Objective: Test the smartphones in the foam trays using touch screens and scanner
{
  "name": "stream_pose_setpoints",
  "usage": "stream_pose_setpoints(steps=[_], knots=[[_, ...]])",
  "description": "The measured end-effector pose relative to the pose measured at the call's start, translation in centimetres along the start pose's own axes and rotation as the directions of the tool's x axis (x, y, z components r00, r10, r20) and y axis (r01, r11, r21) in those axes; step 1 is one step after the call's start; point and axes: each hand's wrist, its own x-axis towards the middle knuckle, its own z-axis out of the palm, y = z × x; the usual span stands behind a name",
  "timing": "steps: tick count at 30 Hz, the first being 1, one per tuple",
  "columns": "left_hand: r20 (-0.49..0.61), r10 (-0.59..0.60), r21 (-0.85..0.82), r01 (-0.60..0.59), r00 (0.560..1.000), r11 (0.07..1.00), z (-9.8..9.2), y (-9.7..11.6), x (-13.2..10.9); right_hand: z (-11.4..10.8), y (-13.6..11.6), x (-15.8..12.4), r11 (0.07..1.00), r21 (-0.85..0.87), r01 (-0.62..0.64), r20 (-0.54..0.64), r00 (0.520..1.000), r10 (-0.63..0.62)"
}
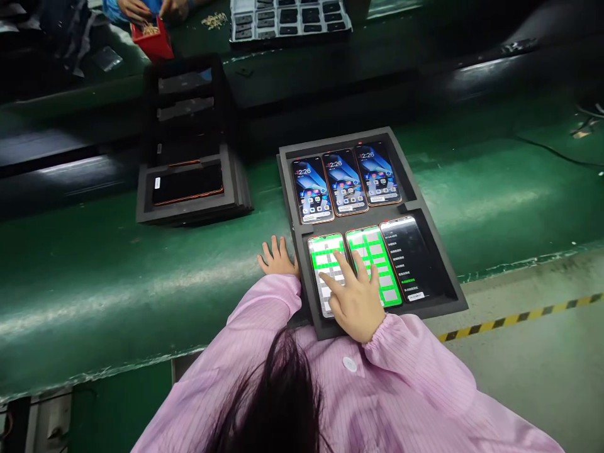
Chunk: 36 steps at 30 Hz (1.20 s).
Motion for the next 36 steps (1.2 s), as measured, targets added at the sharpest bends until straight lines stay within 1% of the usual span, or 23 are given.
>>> stream_pose_setpoints(steps=[2,5,8,10,18,22,25,30,33,36], knots=[[0.018,-0.008,-0.004,0.008,1.0,1.0,-0.1,0.0,0.1,-0.1,0.6,-0.6,0.997,-0.006,-0.076,-0.013,0.997,0.076],[0.04,-0.016,-0.017,0.016,0.999,1.0,-0.2,0.2,0.1,-0.2,1.6,-1.2,0.984,-0.026,-0.178,-0.07,0.982,0.176],[0.041,-0.014,-0.037,0.015,0.999,0.999,-0.5,0.3,0.1,-0.3,2.2,-1.4,0.966,-0.04,-0.255,-0.123,0.961,0.248],[0.042,-0.016,-0.046,0.018,0.999,0.999,-0.7,0.4,0.0,-0.3,2.2,-1.5,0.958,-0.04,-0.285,-0.136,0.951,0.277],[0.061,-0.01,-0.052,0.013,0.998,0.999,-1.4,0.6,0.0,0.3,0.5,-1.6,0.941,-0.066,-0.333,-0.221,0.924,0.312],[0.079,-0.003,-0.038,0.006,0.997,0.999,-1.2,0.6,0.0,0.6,-0.8,-1.4,0.939,-0.083,-0.334,-0.206,0.927,0.312],[0.065,-0.009,-0.024,0.01,0.998,1.0,-0.9,0.6,0.0,1.1,-2.0,-1.3,0.942,-0.068,-0.329,-0.188,0.931,0.312],[0.023,-0.006,-0.026,0.007,1.0,1.0,-0.8,0.7,-0.1,1.9,-4.1,-1.5,0.969,-0.02,-0.247,-0.144,0.96,0.242],[0.005,-0.003,-0.028,0.003,1.0,1.0,-0.8,0.6,-0.1,1.9,-4.2,-2.2,0.961,-0.002,-0.278,-0.142,0.951,0.275],[-0.008,0.0,-0.031,0.0,1.0,1.0,-0.6,0.6,0.0,1.7,-3.2,-3.0,0.932,0.011,-0.362,-0.178,0.916,0.358]])
